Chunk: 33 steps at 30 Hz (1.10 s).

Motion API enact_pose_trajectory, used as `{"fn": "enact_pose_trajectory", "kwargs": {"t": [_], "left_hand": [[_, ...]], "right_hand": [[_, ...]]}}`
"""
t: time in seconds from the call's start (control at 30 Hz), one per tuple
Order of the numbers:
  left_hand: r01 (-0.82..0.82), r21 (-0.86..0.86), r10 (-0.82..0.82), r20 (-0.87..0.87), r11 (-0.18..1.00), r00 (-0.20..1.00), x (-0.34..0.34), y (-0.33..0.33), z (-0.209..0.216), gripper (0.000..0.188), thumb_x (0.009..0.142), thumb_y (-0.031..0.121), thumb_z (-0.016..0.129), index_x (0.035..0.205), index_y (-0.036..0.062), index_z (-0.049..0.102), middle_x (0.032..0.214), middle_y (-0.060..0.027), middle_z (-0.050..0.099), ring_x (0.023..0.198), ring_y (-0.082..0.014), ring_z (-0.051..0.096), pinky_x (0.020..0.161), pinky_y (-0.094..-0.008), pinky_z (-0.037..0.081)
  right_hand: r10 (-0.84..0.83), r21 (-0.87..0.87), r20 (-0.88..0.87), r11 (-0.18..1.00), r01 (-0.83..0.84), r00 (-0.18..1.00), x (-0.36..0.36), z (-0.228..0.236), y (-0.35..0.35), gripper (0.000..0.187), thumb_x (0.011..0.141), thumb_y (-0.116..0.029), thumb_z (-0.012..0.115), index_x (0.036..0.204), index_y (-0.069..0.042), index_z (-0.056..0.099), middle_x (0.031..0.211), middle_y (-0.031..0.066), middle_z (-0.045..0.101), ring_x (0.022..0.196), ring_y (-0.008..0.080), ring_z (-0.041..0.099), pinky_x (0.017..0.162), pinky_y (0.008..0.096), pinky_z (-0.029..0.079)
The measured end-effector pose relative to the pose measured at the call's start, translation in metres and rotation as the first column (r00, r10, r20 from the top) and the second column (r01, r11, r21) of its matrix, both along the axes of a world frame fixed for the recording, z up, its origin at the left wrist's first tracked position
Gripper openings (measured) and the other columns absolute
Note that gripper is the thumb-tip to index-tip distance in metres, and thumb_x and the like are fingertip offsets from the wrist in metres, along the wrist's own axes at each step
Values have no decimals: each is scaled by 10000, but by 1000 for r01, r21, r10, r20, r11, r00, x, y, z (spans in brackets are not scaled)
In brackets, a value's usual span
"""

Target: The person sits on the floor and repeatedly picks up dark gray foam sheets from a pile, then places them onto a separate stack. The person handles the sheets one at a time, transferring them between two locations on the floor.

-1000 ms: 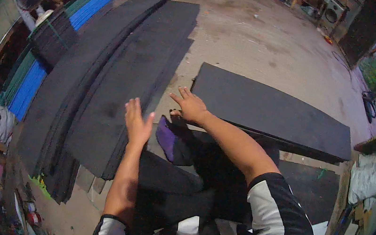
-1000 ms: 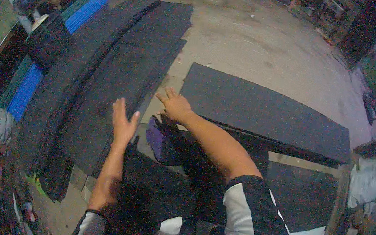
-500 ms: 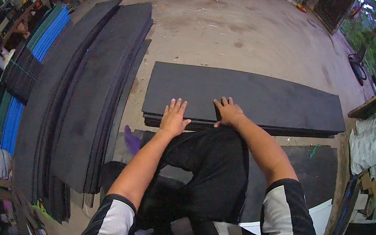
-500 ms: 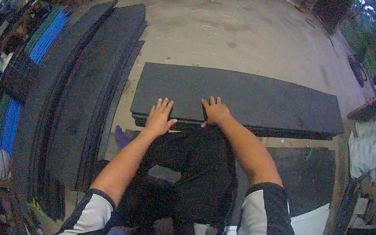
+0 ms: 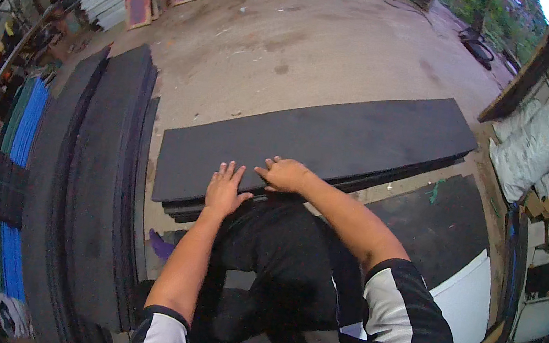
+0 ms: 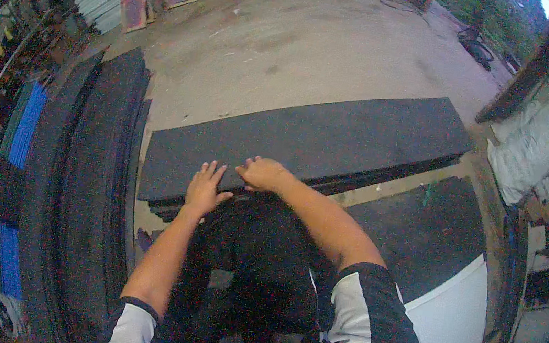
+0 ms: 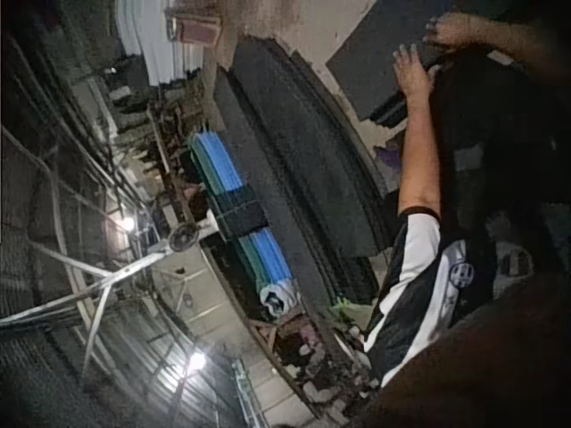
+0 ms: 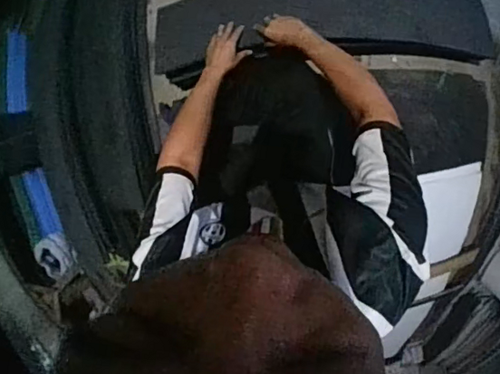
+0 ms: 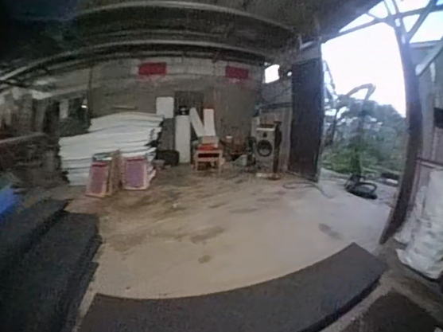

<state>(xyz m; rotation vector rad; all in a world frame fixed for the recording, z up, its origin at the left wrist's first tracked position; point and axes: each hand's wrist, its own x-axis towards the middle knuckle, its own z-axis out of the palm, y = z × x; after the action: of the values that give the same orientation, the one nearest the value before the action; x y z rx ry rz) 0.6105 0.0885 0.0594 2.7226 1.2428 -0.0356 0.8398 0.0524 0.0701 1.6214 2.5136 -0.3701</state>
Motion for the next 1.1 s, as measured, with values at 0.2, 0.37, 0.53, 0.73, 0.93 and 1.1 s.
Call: {"fn": "enact_pose_trajectory", "kwargs": {"t": [0.2,0.37,0.53,0.73,0.93,1.1], "left_hand": [[66,290,-66,-9,955,998,-15,10,25,691,834,186,784,1478,198,534,1495,-93,569,1387,-310,534,1141,-471,444],[131,344,-134,-15,930,991,-51,-1,67,640,821,128,759,1431,185,575,1437,-99,620,1304,-313,609,1086,-474,496],[131,356,-124,-41,925,991,-105,-8,91,665,779,82,756,1415,179,589,1411,-106,637,1283,-316,626,1067,-466,512],[141,344,-119,-86,928,989,-140,-23,123,714,757,54,768,1432,174,570,1422,-108,626,1287,-313,621,1054,-456,519],[18,351,15,-92,936,996,-188,-50,141,790,804,16,733,1527,198,472,1530,-138,519,1414,-370,494,1142,-528,437],[-151,452,163,12,879,986,-246,-85,164,839,798,-14,718,1551,238,450,1556,-154,489,1454,-395,437,1162,-563,404]], "right_hand": [[-50,348,-279,925,149,959,8,17,-39,534,920,-337,697,1392,-111,588,1384,158,632,1292,367,610,995,525,553],[-309,357,-167,866,349,936,60,9,-91,835,793,-183,821,1534,-149,437,1563,96,491,1449,300,458,1158,495,413],[-408,385,-186,806,449,894,105,3,-137,909,706,-129,855,1524,-217,467,1524,112,529,1420,322,490,1146,490,424],[-434,571,-189,681,458,881,124,-29,-150,959,629,-87,886,1499,-251,516,1458,150,584,1361,355,547,1138,507,440],[-352,663,-345,565,491,870,80,11,-123,977,579,-15,876,1473,-240,552,1423,160,614,1336,362,573,1120,513,465],[-190,747,-381,513,422,905,29,62,-97,800,630,-3,818,1387,-196,647,1357,182,658,1280,378,618,1062,525,508]]}}
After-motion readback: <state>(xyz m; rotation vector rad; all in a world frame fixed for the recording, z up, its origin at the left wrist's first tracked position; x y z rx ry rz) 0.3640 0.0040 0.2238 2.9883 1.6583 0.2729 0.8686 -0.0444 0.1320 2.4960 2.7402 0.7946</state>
